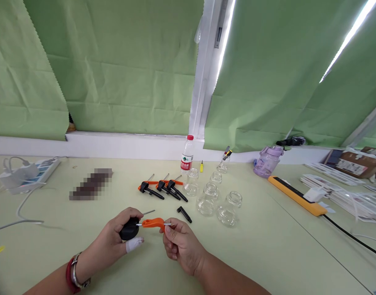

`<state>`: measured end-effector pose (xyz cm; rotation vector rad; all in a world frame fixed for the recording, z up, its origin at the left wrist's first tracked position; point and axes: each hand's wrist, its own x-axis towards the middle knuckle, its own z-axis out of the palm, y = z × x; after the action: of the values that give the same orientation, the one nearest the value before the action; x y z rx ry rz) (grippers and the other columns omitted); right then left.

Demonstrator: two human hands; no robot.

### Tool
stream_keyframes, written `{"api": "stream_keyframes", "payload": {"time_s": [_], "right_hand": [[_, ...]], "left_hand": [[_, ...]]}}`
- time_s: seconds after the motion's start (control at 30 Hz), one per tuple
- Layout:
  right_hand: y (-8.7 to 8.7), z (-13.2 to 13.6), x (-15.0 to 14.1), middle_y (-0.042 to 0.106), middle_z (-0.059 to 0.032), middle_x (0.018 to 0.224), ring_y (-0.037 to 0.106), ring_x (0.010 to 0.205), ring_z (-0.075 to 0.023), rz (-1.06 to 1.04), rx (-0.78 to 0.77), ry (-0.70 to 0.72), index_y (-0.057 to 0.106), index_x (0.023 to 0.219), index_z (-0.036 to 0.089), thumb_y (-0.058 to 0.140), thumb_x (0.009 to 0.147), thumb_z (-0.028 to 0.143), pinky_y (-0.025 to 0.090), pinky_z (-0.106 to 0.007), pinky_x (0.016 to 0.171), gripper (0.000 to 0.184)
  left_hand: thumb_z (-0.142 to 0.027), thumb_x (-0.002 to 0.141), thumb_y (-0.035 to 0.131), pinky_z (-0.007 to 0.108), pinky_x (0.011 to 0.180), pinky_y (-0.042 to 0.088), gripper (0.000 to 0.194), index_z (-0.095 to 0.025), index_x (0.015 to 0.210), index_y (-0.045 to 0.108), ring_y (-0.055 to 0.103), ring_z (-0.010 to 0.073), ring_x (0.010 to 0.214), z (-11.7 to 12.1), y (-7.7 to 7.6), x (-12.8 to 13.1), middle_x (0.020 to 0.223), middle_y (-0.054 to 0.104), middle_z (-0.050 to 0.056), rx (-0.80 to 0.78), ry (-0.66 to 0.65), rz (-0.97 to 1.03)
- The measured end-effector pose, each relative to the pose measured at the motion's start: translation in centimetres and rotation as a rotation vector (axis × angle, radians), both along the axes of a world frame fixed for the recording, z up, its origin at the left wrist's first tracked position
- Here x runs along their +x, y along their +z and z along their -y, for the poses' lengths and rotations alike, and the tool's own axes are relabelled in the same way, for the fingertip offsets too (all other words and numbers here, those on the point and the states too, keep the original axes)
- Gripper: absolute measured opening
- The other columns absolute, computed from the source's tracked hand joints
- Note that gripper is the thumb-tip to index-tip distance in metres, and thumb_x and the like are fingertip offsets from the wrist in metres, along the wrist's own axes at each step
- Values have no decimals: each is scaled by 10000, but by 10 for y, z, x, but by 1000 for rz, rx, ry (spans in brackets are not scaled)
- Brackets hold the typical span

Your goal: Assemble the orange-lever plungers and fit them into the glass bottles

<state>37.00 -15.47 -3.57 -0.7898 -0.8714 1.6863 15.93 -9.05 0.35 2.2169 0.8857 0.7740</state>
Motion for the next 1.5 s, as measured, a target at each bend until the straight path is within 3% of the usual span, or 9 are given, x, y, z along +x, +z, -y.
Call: {"api": "stream_keyframes", "payload": {"time_s": [0.1, 0.37, 0.63, 0.73, 0.93, 1.23, 1.5], "right_hand": [[0, 0, 0, 378, 70, 515, 226, 429, -48, 15, 7, 10, 547, 818, 172, 628, 828, 397, 142, -207, 409, 240], [1, 2, -1, 396, 67, 517, 254, 435, -49, 43, 58, 42, 538, 815, 166, 654, 811, 411, 184, -200, 418, 270], [-3, 3, -1, 441, 64, 528, 311, 418, -42, 44, 130, 139, 530, 840, 151, 658, 809, 412, 260, -190, 412, 292], [-3, 4, -3, 453, 60, 530, 337, 417, -40, 78, 135, 176, 543, 831, 140, 666, 793, 440, 259, -188, 414, 327], [-2, 7, -2, 434, 71, 514, 339, 417, -38, 114, 144, 207, 556, 818, 130, 683, 762, 475, 253, -186, 414, 372], [-6, 6, -1, 435, 63, 552, 307, 412, -27, 117, 163, 204, 594, 812, 118, 711, 754, 406, 219, -186, 396, 316], [-3, 7, 0, 382, 79, 525, 264, 420, -28, 160, 177, 228, 627, 831, 114, 693, 778, 371, 178, -198, 407, 272]], "left_hand": [[-249, 698, 675, 270, 735, 478, 369, -224, 1023, 502, 572, 183, 838, 2, 2, 3, 978, 582, 39, -99, 10, 69], [-207, 773, 590, 229, 647, 414, 152, -214, 893, 496, 497, 124, 692, 7, 3, 7, 792, 543, -20, -372, -124, 162], [-134, 769, 562, 254, 586, 443, 206, -223, 903, 434, 497, 106, 584, 13, 3, 7, 696, 558, -51, -669, -272, 264], [-157, 772, 562, 227, 526, 402, 179, -216, 893, 445, 438, 94, 558, 15, 4, 7, 697, 532, -48, -668, -275, 224], [-175, 757, 618, 232, 632, 371, 222, -204, 931, 483, 422, 109, 673, 17, 10, 6, 782, 495, -33, -517, -279, 165], [-111, 666, 668, 208, 575, 309, 520, -253, 1097, 415, 355, 95, 667, 19, 5, 0, 858, 425, -44, -657, -436, 139], [-192, 676, 702, 225, 626, 324, 464, -248, 1059, 446, 350, 112, 723, 18, 4, 2, 871, 429, -38, -709, -478, 186]]}}
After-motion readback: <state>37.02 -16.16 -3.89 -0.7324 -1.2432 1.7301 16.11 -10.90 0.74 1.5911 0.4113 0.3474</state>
